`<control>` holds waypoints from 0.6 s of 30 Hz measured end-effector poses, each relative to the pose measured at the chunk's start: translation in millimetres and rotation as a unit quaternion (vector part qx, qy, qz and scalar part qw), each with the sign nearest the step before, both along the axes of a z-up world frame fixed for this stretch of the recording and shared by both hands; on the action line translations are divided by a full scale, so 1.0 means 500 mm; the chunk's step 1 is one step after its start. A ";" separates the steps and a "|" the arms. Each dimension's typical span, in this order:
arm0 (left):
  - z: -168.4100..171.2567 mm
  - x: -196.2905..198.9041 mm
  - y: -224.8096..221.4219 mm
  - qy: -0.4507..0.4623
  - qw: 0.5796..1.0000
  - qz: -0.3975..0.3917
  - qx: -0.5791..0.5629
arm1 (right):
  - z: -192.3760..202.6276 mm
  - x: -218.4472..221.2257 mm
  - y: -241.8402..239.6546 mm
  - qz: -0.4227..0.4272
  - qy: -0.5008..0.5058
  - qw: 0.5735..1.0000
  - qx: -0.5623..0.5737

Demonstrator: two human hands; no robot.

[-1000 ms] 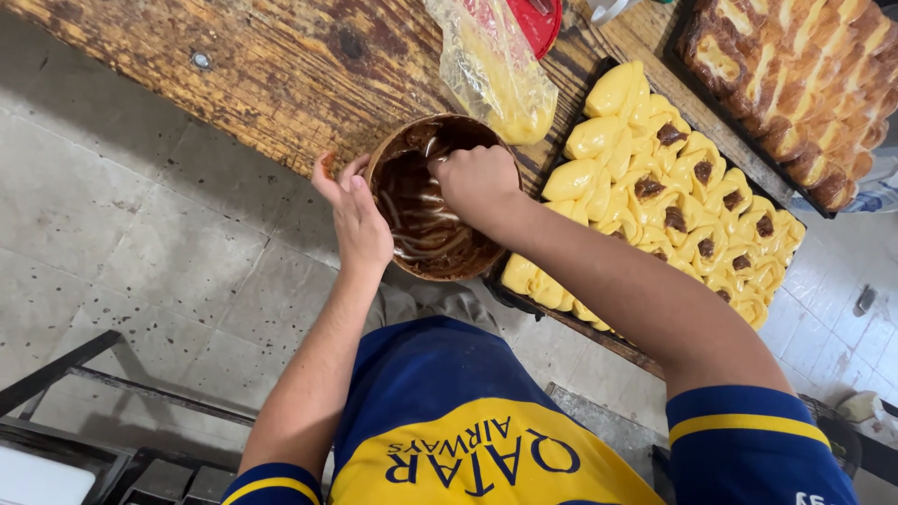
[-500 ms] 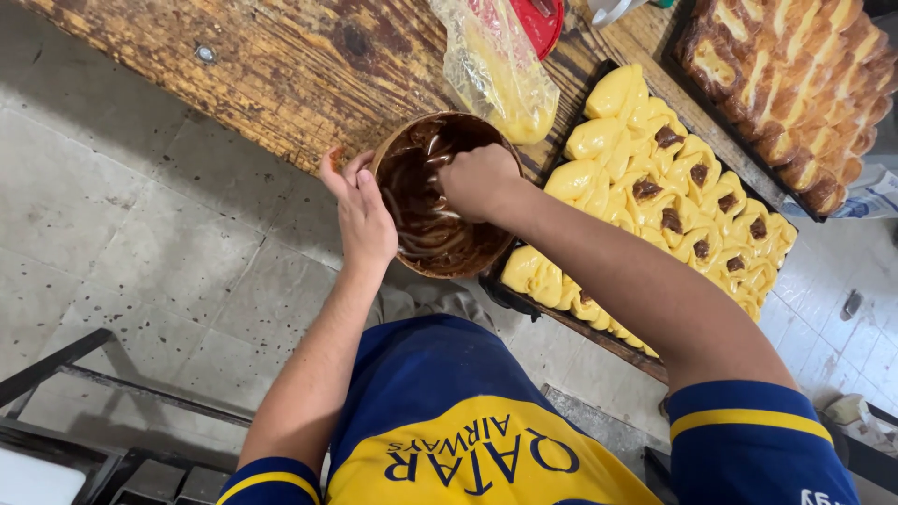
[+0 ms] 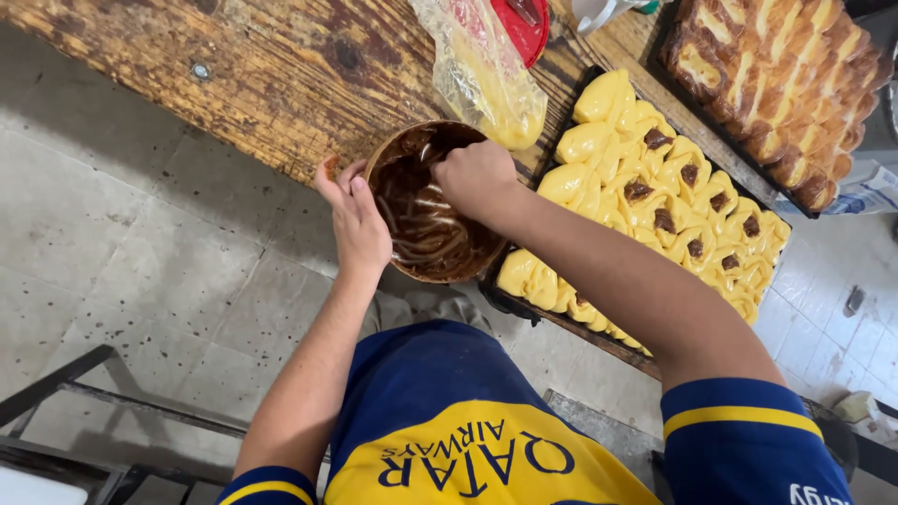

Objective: Filling dough pastries with chocolate using a spoon

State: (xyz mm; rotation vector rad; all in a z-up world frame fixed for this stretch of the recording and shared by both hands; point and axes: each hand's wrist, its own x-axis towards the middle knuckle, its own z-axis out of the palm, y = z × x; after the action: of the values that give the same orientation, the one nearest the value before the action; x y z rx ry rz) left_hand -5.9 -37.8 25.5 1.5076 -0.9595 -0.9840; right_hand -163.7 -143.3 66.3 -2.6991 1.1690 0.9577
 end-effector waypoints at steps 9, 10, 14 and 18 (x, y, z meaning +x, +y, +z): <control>0.032 0.004 0.002 0.001 1.000 -0.010 0.015 | 0.026 0.005 0.008 0.004 0.029 0.997 0.078; 0.031 0.004 0.002 -0.001 1.000 -0.012 0.011 | 0.016 0.000 0.007 0.003 0.027 0.997 0.074; 0.043 0.003 0.005 0.002 0.999 -0.009 0.036 | 0.008 -0.006 0.018 -0.083 0.006 0.995 0.047; 0.076 0.000 0.012 0.006 0.997 0.007 0.073 | 0.080 0.027 0.048 -0.106 -0.045 0.993 0.032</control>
State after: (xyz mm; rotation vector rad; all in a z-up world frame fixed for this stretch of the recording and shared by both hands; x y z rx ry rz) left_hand -6.2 -32.0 63.5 1.6257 -0.8835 -1.0713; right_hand -150.2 -119.4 106.4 -2.4781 1.3472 0.8189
